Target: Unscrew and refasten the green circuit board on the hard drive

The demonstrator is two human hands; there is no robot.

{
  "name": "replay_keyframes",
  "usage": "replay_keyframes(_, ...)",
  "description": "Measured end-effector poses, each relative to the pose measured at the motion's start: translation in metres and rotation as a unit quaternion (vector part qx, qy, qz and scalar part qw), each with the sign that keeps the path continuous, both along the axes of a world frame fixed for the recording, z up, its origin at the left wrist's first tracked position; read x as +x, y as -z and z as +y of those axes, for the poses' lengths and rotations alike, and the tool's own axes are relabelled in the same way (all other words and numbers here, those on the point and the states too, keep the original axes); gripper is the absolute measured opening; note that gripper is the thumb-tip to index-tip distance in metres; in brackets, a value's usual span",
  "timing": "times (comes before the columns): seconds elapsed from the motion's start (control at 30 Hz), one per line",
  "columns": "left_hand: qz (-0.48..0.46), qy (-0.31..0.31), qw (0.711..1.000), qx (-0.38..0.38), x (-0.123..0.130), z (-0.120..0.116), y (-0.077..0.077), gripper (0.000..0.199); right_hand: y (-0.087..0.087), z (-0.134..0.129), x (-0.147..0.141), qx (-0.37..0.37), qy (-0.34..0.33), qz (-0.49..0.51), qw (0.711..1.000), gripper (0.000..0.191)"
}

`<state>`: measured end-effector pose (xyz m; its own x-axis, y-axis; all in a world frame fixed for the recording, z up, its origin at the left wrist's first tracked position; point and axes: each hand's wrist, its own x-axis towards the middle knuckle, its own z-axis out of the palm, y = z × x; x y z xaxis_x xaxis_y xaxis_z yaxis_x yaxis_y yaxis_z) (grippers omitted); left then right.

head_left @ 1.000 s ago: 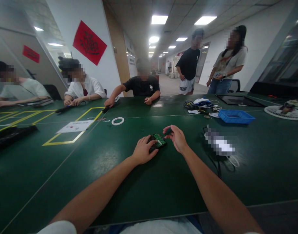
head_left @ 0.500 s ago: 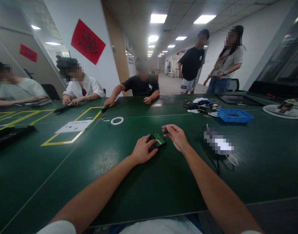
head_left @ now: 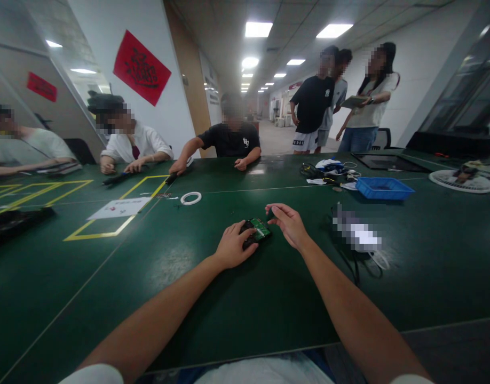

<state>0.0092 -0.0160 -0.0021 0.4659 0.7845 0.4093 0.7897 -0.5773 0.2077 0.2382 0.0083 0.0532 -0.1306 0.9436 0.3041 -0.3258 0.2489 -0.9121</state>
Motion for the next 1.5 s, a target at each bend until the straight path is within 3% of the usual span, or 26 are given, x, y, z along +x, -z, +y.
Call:
replay_keyframes(0.23, 0.002, -0.001, 1.000, -0.001, 0.0001, 0.0005, 0.0009, 0.052, 0.0018, 0.0002, -0.0009, -0.018, -0.028, 0.043, 0.999, 0.031)
replay_keyframes(0.5, 0.003, 0.000, 1.000, -0.008, 0.0000, -0.0014, -0.0019, 0.053, 0.0036, 0.0024, 0.0033, -0.007, 0.016, -0.003, 1.000, 0.031)
replay_keyframes(0.83, 0.000, 0.002, 1.000, -0.005, 0.0003, -0.0003, -0.0004, 0.052, 0.0038, 0.0003, -0.0009, -0.028, -0.034, 0.033, 0.998, 0.033)
replay_keyframes(1.0, 0.001, -0.001, 1.000, 0.001, 0.0012, -0.0001, 0.0001, 0.052, 0.0019, 0.0004, -0.0001, -0.019, -0.003, -0.001, 1.000, 0.037)
replay_keyframes(1.23, 0.005, 0.000, 1.000, -0.001, 0.0005, -0.0015, -0.0006, 0.053, 0.0001, -0.0036, -0.0015, -0.008, -0.027, 0.010, 1.000, 0.027)
replay_keyframes(1.5, -0.004, -0.002, 1.000, -0.008, -0.0004, -0.0006, 0.0000, 0.052, 0.0037, 0.0016, 0.0014, -0.027, -0.014, 0.027, 0.999, 0.037)
